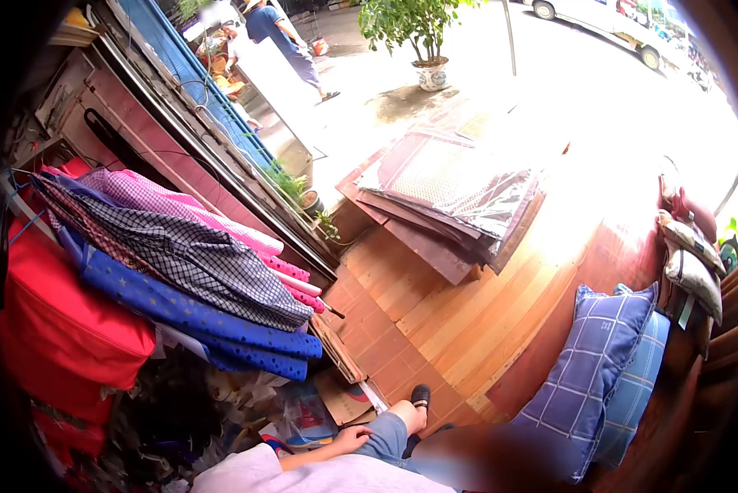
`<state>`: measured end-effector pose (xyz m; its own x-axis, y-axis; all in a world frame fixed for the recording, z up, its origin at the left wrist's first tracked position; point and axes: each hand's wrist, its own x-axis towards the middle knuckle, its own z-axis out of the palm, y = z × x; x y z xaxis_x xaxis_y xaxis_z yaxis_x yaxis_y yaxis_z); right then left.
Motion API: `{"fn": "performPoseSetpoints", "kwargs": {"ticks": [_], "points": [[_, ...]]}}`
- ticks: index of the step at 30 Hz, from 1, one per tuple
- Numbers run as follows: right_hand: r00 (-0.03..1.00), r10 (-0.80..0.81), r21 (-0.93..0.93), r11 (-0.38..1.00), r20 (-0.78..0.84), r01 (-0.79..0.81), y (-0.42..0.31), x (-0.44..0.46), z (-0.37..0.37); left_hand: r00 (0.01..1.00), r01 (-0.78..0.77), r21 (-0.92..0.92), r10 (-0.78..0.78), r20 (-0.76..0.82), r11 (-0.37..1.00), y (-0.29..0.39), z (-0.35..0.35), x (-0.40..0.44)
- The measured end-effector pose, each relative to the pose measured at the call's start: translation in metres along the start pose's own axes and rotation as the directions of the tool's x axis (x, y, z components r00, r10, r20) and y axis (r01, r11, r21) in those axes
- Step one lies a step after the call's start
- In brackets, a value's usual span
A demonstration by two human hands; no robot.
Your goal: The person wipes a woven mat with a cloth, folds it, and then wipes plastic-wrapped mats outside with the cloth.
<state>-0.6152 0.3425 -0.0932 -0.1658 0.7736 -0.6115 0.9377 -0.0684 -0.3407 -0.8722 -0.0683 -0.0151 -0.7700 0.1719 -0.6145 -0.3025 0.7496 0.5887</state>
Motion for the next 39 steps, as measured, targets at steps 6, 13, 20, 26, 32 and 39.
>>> {"fn": "performPoseSetpoints", "kwargs": {"ticks": [6, 13, 20, 26, 32, 39], "points": [[0.991, -0.08, 0.054, 0.996, 0.106, 0.075, -0.075, 0.059, 0.039, 0.995, 0.07, -0.128, -0.077, -0.055, 0.989, 0.011, -0.022, 0.056], [0.895, -0.422, 0.369, 0.862, 0.145, 0.347, -0.348, 0.085, 0.097, 0.979, 0.161, -0.126, -0.174, -0.102, 0.979, 0.02, -0.105, 0.185], [0.819, -0.553, 0.362, 0.803, 0.154, 0.474, -0.522, 0.065, 0.12, 0.975, 0.181, -0.227, -0.206, -0.088, 0.957, 0.045, -0.179, 0.288], [0.799, -0.549, 0.381, 0.812, 0.243, 0.442, -0.591, 0.078, 0.13, 0.963, 0.225, -0.262, -0.254, -0.086, 0.939, 0.085, -0.19, 0.319], [0.779, -0.558, 0.331, 0.821, 0.287, 0.466, -0.674, 0.148, 0.15, 0.923, 0.359, -0.256, -0.382, -0.043, 0.897, 0.113, -0.177, 0.349], [0.612, -0.718, 0.238, 0.691, 0.332, 0.682, -0.845, 0.204, 0.166, 0.905, 0.352, -0.181, -0.384, -0.185, 0.918, 0.193, -0.206, 0.42]]}}
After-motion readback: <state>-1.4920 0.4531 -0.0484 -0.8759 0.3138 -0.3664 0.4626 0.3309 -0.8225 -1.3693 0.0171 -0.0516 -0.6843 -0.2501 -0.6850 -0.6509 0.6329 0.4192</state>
